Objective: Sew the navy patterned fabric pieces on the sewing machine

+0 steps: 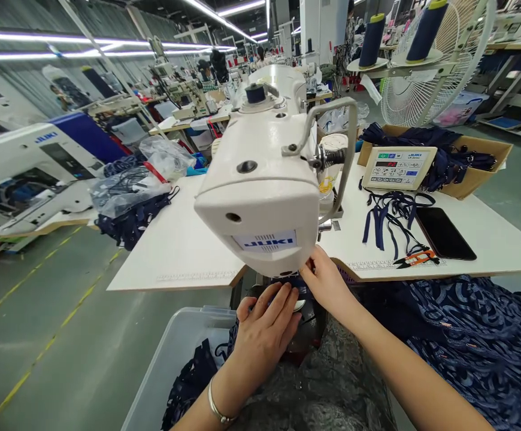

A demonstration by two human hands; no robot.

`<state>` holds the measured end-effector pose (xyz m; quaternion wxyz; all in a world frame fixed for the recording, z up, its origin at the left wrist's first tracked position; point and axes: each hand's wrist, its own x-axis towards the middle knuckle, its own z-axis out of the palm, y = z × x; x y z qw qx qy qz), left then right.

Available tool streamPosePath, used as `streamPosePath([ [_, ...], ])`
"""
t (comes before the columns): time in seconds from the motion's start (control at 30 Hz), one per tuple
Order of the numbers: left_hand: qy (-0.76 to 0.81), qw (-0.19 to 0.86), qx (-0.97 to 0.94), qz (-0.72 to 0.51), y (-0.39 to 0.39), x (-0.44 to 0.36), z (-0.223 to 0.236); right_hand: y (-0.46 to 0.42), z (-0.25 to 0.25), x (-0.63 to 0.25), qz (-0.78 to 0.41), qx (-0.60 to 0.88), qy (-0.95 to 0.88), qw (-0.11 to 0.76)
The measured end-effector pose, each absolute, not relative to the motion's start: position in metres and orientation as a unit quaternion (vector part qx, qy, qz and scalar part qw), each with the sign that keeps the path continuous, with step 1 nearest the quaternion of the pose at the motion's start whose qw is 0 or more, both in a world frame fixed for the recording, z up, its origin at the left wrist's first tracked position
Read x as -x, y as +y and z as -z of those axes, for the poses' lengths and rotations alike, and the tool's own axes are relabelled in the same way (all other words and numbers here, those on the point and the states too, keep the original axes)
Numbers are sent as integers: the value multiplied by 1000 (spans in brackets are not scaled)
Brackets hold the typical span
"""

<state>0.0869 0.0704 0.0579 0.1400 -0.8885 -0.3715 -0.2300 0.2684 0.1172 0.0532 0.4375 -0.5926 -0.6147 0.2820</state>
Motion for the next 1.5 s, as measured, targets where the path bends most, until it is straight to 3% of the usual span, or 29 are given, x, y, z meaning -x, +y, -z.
streamPosePath([
  [0.6,-420,121,868,236,72,-101,-61,140,-34,-275,-166,560,-692,423],
  [1.5,-441,134,852,248,70,-102,-61,150,-25,-273,-130,560,-698,428],
])
